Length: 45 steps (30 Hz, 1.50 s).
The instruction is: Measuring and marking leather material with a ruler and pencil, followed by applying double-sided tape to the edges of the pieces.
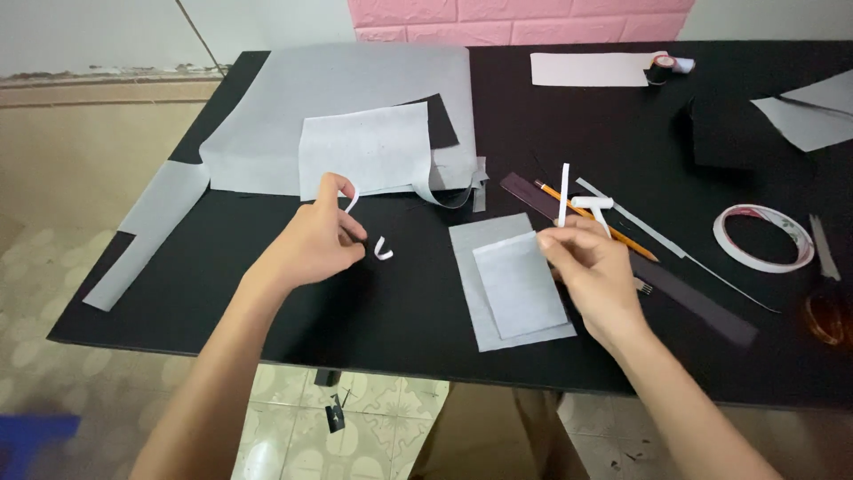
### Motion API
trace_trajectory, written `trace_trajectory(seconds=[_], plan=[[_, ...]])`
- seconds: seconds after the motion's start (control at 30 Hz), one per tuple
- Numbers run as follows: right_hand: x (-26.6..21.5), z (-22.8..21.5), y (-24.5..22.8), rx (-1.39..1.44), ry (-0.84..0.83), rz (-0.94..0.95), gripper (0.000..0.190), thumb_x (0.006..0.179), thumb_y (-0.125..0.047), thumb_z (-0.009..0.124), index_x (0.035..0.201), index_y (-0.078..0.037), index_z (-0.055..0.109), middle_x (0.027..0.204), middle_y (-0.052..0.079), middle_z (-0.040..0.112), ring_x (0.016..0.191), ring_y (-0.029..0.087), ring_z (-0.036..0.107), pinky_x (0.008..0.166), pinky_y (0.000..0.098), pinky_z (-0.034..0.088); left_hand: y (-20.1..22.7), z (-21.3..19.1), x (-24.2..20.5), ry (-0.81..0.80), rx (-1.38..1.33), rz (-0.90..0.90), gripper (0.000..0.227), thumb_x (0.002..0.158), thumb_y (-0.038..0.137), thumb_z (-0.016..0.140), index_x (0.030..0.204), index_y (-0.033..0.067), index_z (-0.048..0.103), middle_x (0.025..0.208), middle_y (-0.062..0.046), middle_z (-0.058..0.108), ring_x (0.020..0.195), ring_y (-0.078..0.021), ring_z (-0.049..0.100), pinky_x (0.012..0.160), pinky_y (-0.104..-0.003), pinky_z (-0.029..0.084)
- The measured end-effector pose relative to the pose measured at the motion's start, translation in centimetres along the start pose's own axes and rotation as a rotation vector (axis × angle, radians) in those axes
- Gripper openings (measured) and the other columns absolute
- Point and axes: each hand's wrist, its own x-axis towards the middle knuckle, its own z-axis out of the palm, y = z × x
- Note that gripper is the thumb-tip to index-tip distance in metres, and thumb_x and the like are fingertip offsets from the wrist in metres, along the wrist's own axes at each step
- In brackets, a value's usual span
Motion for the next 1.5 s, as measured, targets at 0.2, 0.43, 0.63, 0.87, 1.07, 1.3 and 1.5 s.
trace_trajectory(seconds=[0.2,0.43,0.63,0.87,1.07,1.3,1.5], plan=[[-1.3,0.6,-0.7,-0.563,0.117,-0.53,0.01,0.088,-0.009,0.077,0.098,-0.008,0.079,0.12,0.013,0.049,0.115,0.038,0.057,0.103,0.0467,0.047,2.9,0.4,-2.3,0.065,-0.093,0.058,0.085,0.078,0.018,0.084,0.138,0.0082,0.025,0.11,-0.027,0.076,0.101,-0.0439,0.074,0.088,-0.051,0.057],[-1.8,0.8,0.2,-0.86,0.222,-0.677,0.013,0.087,-0.016,0.075,0.097,-0.008,0.077,0.123,0.017,0.048,0.118,0.044,0.049,0.1,0.0545,0.045,4.2,2.4,-2.4,0.08,0.078,0.027,0.063,0.088,0.006,0.071,0.137,0.0144,0.031,0.096,-0.013,0.081,0.095,-0.0336,0.077,0.085,-0.044,0.06],[-1.8,0.6,-1.5,-0.574,0.202,-0.775,0.02,0.086,-0.007,0.079,0.105,-0.013,0.077,0.131,0.016,0.045,0.123,0.043,0.047,0.098,0.0468,0.048,9.0,3.8,-2.5,0.254,-0.377,0.376,0.078,0.077,0.0,0.082,0.136,0.0018,0.031,0.085,-0.025,0.078,0.086,-0.0429,0.077,0.074,-0.05,0.065],[-0.5,-0.9,-0.3,-0.444,0.079,-0.305,0.018,0.084,-0.002,0.069,0.092,-0.014,0.078,0.129,0.012,0.047,0.129,0.036,0.039,0.111,0.0492,0.033,13.1,8.9,1.9,0.236,-0.818,0.487,0.093,0.079,-0.004,0.083,0.149,0.0117,0.024,0.095,-0.012,0.08,0.081,-0.0204,0.076,0.074,-0.035,0.067],[-0.4,-1.5,-1.3,-0.455,-0.051,-0.228,0.027,0.084,0.001,0.063,0.1,-0.014,0.08,0.135,0.017,0.045,0.132,0.042,0.036,0.113,0.0551,0.028,12.7,12.3,3.7,0.216,-0.971,0.342,0.104,0.079,-0.008,0.08,0.154,0.0137,0.011,0.106,-0.014,0.077,0.083,-0.0199,0.074,0.073,-0.032,0.068],[-0.5,-1.3,-0.3,-0.638,-0.06,-0.29,0.019,0.077,-0.008,0.081,0.089,-0.023,0.081,0.13,0.012,0.046,0.126,0.039,0.041,0.113,0.0528,0.031,12.5,11.1,3.3,0.281,-0.989,0.236,0.102,0.082,-0.006,0.077,0.154,0.0156,0.009,0.107,-0.012,0.076,0.083,-0.019,0.074,0.075,-0.031,0.071],[-0.6,-0.9,-1.3,-0.54,0.014,-0.344,0.045,0.073,-0.008,0.085,0.113,-0.024,0.075,0.135,0.016,0.039,0.126,0.042,0.037,0.113,0.0563,0.03,12.2,11.7,3.5,0.285,-0.936,0.292,0.103,0.082,-0.005,0.077,0.156,0.0132,0.007,0.11,-0.012,0.075,0.079,-0.0175,0.073,0.073,-0.03,0.071]])
